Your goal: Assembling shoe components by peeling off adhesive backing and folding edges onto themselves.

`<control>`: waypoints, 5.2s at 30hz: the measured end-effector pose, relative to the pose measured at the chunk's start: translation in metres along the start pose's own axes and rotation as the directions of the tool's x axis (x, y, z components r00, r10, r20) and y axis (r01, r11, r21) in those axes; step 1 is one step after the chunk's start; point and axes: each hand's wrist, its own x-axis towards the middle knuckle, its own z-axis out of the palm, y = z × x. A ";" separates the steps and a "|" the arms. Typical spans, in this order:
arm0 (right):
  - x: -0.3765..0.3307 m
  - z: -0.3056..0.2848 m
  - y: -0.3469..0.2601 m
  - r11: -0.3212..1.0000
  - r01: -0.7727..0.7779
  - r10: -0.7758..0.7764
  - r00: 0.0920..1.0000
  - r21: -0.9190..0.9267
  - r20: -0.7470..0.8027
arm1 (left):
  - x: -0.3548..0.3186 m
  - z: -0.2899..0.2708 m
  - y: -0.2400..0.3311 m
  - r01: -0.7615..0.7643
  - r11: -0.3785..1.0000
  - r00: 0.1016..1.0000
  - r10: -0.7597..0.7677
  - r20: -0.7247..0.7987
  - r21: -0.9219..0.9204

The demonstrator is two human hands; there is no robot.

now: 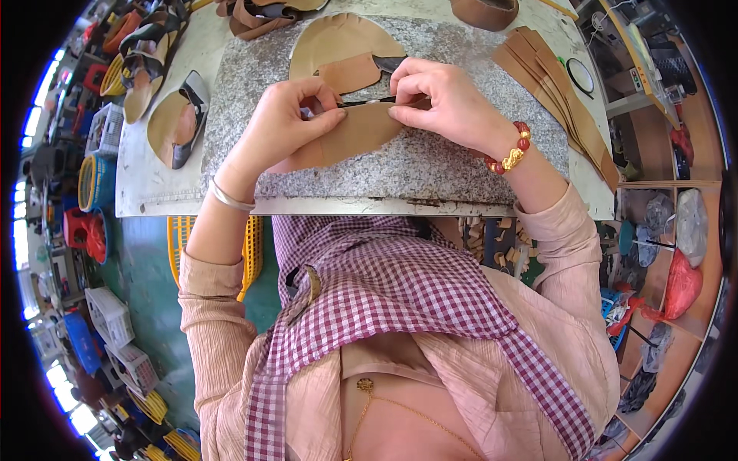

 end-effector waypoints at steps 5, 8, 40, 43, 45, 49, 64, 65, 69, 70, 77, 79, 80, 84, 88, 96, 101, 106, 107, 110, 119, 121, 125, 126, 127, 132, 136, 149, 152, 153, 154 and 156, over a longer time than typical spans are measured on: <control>0.000 0.003 -0.001 1.000 0.001 -0.001 1.000 0.009 -0.017 | 0.001 -0.001 -0.003 0.002 1.000 1.000 -0.002 0.008 -0.005; 0.001 0.004 -0.003 1.000 -0.024 0.024 0.999 0.001 -0.048 | 0.003 -0.002 -0.005 0.027 0.999 0.999 -0.026 0.024 -0.042; 0.010 0.019 -0.005 0.967 0.078 -0.065 0.996 -0.242 0.063 | 0.002 -0.035 0.000 -0.033 0.995 0.986 0.018 0.168 0.091; 0.010 0.019 -0.001 0.979 0.088 -0.077 0.995 -0.185 0.066 | 0.006 -0.034 0.002 -0.036 0.989 0.983 0.008 0.184 0.147; 0.010 0.019 0.000 0.974 0.112 -0.101 0.993 -0.197 0.064 | 0.008 -0.034 -0.002 -0.050 0.988 0.982 0.022 0.186 0.149; 0.010 0.019 -0.002 0.957 0.174 -0.167 0.985 -0.232 0.049 | 0.008 -0.031 -0.007 -0.099 0.982 0.977 0.066 0.202 0.161; 0.019 0.026 -0.016 0.895 0.232 -0.193 0.971 -0.382 0.138 | -0.006 -0.022 0.005 -0.072 0.981 0.985 0.041 0.169 0.181; 0.018 0.026 -0.014 0.903 0.234 -0.194 0.970 -0.361 0.143 | -0.005 -0.021 0.006 -0.077 0.977 0.983 0.041 0.177 0.198; 0.016 0.025 -0.012 0.926 0.234 -0.193 0.968 -0.298 0.160 | 0.000 -0.017 0.012 -0.094 0.966 0.978 0.044 0.202 0.242; 0.017 0.026 -0.017 0.935 0.195 -0.149 0.974 -0.297 0.171 | 0.001 -0.016 0.013 -0.106 0.966 0.975 0.054 0.216 0.236; 0.013 0.013 -0.033 0.974 0.043 0.020 0.960 -0.220 0.279 | -0.003 -0.020 -0.006 -0.112 0.994 0.947 0.104 0.303 0.010; 0.011 0.012 -0.032 0.980 0.034 0.029 0.949 -0.194 0.313 | -0.002 -0.021 -0.012 -0.095 0.994 0.944 0.110 0.311 -0.062; 0.010 0.012 -0.032 0.980 0.052 0.007 0.955 -0.191 0.296 | -0.001 -0.021 -0.013 -0.067 0.995 0.942 0.088 0.322 -0.076; 0.008 0.015 -0.030 0.977 0.109 -0.061 0.966 -0.181 0.252 | 0.000 -0.017 -0.016 0.020 0.993 0.936 0.023 0.351 -0.117; 0.008 0.018 -0.030 0.966 -0.023 0.104 0.946 -0.257 0.306 | -0.003 -0.006 -0.010 -0.133 0.989 0.954 0.111 0.277 0.064; 0.003 0.020 -0.040 0.982 -0.104 0.147 0.944 -0.157 0.296 | -0.006 -0.009 -0.026 -0.097 0.992 0.930 0.118 0.349 -0.077; -0.005 0.021 -0.035 0.987 -0.072 0.107 0.961 -0.146 0.254 | -0.018 -0.004 -0.008 -0.062 0.994 0.926 0.090 0.368 -0.088; -0.009 0.019 -0.037 0.987 -0.036 0.081 0.954 -0.157 0.289 | -0.029 0.003 -0.009 -0.058 0.993 0.902 0.095 0.420 -0.101; -0.009 0.017 -0.038 0.987 -0.050 0.097 0.943 -0.154 0.319 | -0.028 0.005 -0.015 -0.127 0.983 0.892 0.173 0.417 -0.136; -0.011 0.013 -0.040 0.987 -0.080 0.126 0.927 -0.141 0.353 | -0.021 0.005 -0.018 -0.147 0.976 0.886 0.202 0.418 -0.160; -0.023 0.011 -0.039 0.989 -0.091 0.120 0.950 -0.114 0.289 | -0.002 0.005 -0.026 0.053 0.979 0.887 0.044 0.459 -0.197; -0.025 0.012 -0.038 0.992 -0.068 0.095 0.956 -0.108 0.276 | 0.000 0.006 -0.026 0.056 0.981 0.876 0.041 0.480 -0.186; -0.023 0.013 -0.040 0.989 -0.073 0.106 0.957 -0.131 0.269 | 0.001 0.006 -0.024 0.064 0.983 0.862 0.033 0.505 -0.172; -0.021 0.012 -0.043 0.981 -0.102 0.144 0.951 -0.162 0.272 | 0.002 0.007 -0.022 0.066 0.983 0.859 0.031 0.511 -0.170; -0.019 0.012 -0.046 0.972 -0.132 0.183 0.944 -0.194 0.274 | 0.002 0.007 -0.021 0.067 0.984 0.856 0.029 0.517 -0.167; -0.010 0.026 -0.046 0.962 -0.111 0.176 0.951 -0.251 0.254 | 0.000 0.008 -0.030 0.045 0.972 0.849 0.084 0.522 -0.230; -0.009 0.029 -0.047 0.949 -0.083 0.163 0.955 -0.305 0.246 | 0.000 0.010 -0.027 0.046 0.974 0.865 0.072 0.496 -0.221; -0.015 0.030 -0.050 0.958 -0.118 0.177 0.960 -0.262 0.215 | -0.008 0.009 -0.039 0.036 0.967 0.900 0.078 0.429 -0.253; -0.015 0.033 -0.050 0.965 -0.099 0.146 0.972 -0.242 0.182 | -0.012 0.009 -0.045 0.032 0.960 0.911 0.086 0.404 -0.277; -0.015 0.033 -0.050 0.968 -0.092 0.135 0.976 -0.235 0.171 | -0.013 0.009 -0.045 0.031 0.958 0.914 0.088 0.395 -0.285; -0.016 0.034 -0.049 0.967 -0.092 0.135 0.976 -0.236 0.171 | -0.014 0.009 -0.044 0.030 0.958 0.915 0.088 0.395 -0.285; -0.017 0.036 -0.045 0.963 -0.059 0.100 0.984 -0.263 0.145 | -0.015 0.009 -0.042 0.031 0.950 0.934 0.084 0.348 -0.311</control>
